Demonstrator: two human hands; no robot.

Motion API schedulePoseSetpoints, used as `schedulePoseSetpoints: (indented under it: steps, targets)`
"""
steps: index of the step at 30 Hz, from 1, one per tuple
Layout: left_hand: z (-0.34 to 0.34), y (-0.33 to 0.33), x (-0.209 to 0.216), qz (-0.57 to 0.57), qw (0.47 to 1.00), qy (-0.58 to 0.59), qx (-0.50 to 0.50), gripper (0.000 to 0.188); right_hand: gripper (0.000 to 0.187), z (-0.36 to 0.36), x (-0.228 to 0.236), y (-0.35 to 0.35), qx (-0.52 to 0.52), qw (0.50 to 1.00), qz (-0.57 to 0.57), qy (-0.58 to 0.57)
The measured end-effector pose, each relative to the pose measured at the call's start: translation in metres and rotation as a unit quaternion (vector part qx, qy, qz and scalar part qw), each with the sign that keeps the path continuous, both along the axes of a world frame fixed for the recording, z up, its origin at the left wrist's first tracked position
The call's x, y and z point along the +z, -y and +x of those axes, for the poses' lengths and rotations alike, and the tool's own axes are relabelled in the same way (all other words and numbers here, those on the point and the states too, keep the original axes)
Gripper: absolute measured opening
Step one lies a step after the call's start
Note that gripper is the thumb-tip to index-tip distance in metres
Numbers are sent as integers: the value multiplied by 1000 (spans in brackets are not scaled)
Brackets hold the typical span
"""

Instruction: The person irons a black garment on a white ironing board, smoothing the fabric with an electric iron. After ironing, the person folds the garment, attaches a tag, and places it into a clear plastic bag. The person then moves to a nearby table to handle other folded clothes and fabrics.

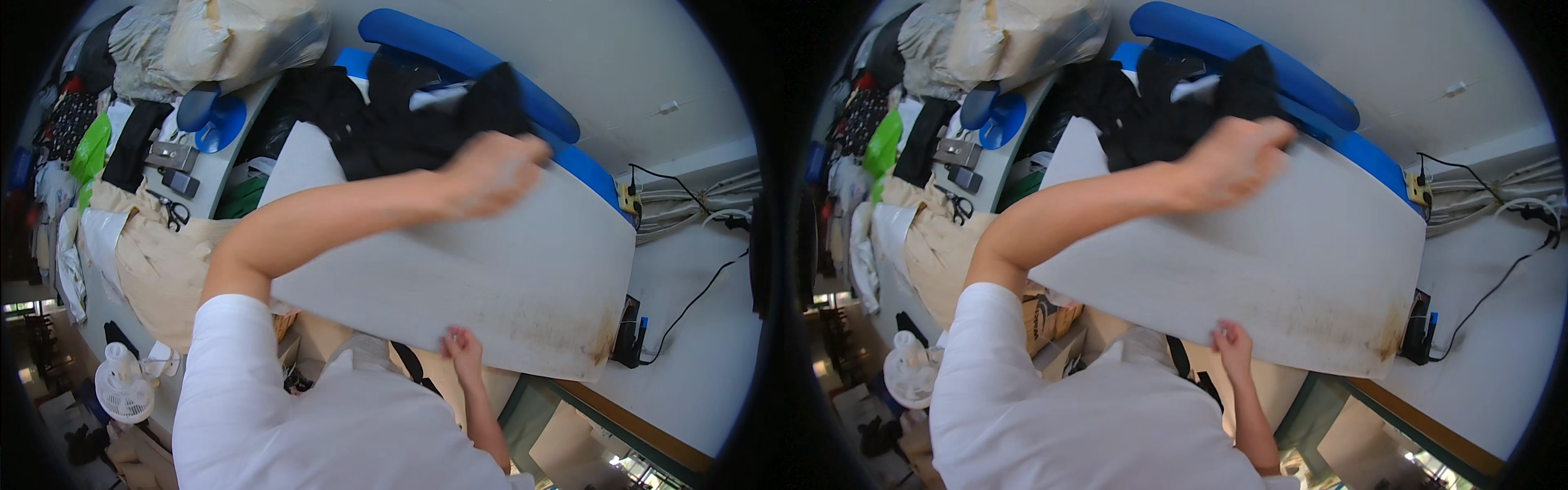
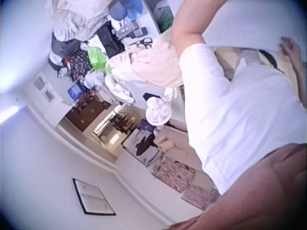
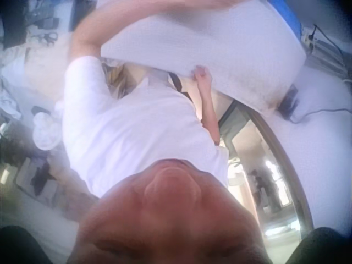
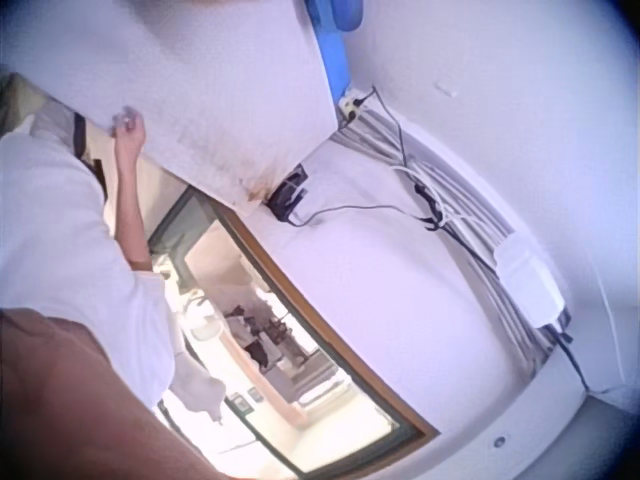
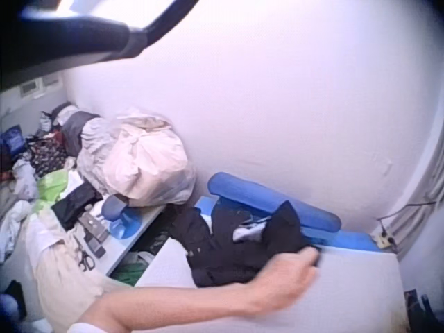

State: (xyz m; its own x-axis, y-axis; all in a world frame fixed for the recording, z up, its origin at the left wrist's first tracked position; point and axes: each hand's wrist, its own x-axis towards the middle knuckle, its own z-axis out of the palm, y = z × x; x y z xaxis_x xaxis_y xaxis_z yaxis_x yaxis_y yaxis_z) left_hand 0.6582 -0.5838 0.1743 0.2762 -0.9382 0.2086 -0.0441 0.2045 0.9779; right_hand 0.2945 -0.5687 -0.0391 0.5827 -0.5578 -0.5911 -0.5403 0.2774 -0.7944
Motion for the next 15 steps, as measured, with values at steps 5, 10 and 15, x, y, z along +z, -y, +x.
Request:
schedulePoseSetpoints:
  steps: [5, 10, 15]
  targets:
    - [-131, 19, 152, -45, 969, -142, -197, 39, 48, 32, -85, 109, 252, 719, -641, 91]
    - [-135, 30, 209, -124, 984, -52, -117, 33, 52, 57, 12, 122, 53, 892, -430, 129]
    - [-83, 30, 274, -203, 978, 22, 32, 28, 57, 5, 91, 155, -61, 851, -504, 132]
